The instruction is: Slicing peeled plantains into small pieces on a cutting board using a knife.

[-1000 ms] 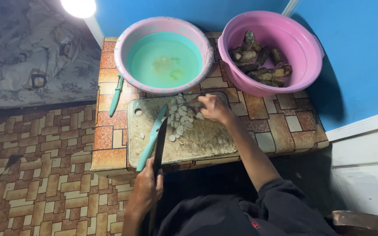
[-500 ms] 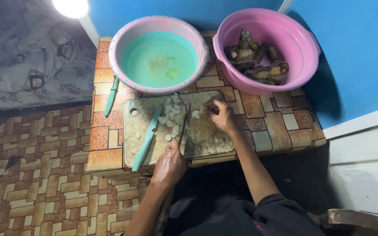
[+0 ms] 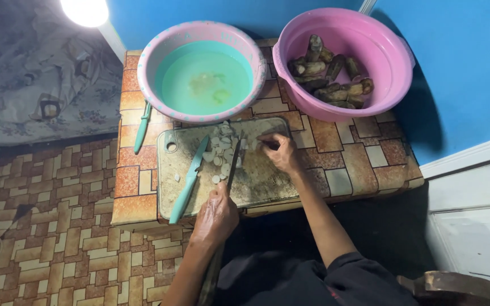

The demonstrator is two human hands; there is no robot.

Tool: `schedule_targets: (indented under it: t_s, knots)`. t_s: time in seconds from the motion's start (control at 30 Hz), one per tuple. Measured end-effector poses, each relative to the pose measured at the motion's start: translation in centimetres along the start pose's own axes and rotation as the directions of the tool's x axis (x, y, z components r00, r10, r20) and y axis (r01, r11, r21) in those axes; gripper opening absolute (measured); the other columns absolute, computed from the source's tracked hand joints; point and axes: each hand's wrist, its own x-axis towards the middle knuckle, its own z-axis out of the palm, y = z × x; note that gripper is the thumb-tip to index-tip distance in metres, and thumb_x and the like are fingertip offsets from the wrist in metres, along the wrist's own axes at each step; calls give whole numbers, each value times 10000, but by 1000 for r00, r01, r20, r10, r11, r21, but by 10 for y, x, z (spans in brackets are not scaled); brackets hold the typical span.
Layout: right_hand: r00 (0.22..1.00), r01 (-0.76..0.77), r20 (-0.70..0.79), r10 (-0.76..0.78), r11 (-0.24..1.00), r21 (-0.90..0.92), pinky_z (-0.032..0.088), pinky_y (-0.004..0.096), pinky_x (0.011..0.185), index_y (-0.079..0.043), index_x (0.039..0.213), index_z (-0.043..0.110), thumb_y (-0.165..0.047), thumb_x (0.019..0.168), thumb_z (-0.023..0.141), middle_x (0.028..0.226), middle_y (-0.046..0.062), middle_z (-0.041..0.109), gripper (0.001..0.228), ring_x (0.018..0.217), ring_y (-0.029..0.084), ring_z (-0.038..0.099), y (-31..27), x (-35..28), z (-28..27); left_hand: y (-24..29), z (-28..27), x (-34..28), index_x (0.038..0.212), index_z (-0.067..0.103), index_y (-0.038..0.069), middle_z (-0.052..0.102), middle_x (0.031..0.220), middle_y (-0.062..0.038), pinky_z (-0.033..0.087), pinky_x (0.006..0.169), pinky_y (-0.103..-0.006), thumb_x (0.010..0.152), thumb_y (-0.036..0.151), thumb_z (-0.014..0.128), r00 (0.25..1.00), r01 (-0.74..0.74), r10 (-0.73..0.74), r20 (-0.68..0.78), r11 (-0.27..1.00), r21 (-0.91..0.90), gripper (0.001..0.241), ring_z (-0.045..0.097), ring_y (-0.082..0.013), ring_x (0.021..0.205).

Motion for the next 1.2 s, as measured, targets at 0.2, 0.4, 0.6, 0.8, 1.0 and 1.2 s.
schedule_targets:
  t_s: [0.2, 0.4, 0.6, 0.8, 1.0, 1.2]
  knots:
    - [995, 14, -99, -10, 999, 37, 527, 396, 759, -88, 905, 667, -120, 718, 705, 850, 132, 689, 194, 848, 273, 668, 12, -3, 11, 15, 12, 15, 1044, 405, 9, 549, 951, -262, 524, 687, -572, 828, 58, 327, 995, -60, 58, -84, 998, -28, 234, 630, -486, 793]
    - [996, 7, -88, -1, 998, 62, 524, 379, 761, -108, 898, 665, -127, 719, 715, 831, 137, 683, 187, 851, 287, 664, 25, 2, 13, 15, 40, 32, 963, 423, 52, 490, 835, -152, 540, 504, -493, 809, 61, 412, 930, -152, 222, -292, 958, 245, 155, 629, -433, 590]
    - [993, -38, -112, 36, 999, -16, 518, 382, 756, -127, 898, 660, -159, 737, 705, 827, 117, 682, 170, 850, 268, 662, 22, -2, 12, 21, 37, 23, 859, 411, 63, 438, 770, -76, 532, 409, -392, 797, 31, 483, 888, -144, 294, -353, 908, 394, 100, 627, -340, 492]
    - [995, 63, -74, -68, 995, -77, 481, 449, 826, -98, 951, 625, -229, 819, 652, 871, 169, 662, 189, 888, 354, 627, -7, -12, 6, 12, 55, 57, 886, 388, 67, 425, 747, -71, 522, 414, -437, 759, 36, 522, 917, -129, 248, -312, 925, 356, 187, 626, -368, 504]
    - [990, 105, -86, -115, 988, -117, 488, 401, 761, -120, 883, 637, -234, 826, 663, 806, 113, 668, 130, 835, 281, 646, -2, -5, 7, 5, 71, 101, 965, 427, 38, 506, 744, -134, 543, 511, -491, 768, 48, 549, 934, -157, 251, -255, 928, 337, 232, 653, -405, 619]
    - [992, 91, -81, -101, 989, -120, 507, 373, 746, -138, 881, 647, -254, 800, 690, 798, 98, 674, 148, 828, 268, 658, 7, -10, 6, 3, 71, 121, 1156, 443, -14, 598, 852, -177, 551, 686, -474, 848, 120, 502, 948, -192, 273, -161, 899, 394, 341, 669, -353, 847]
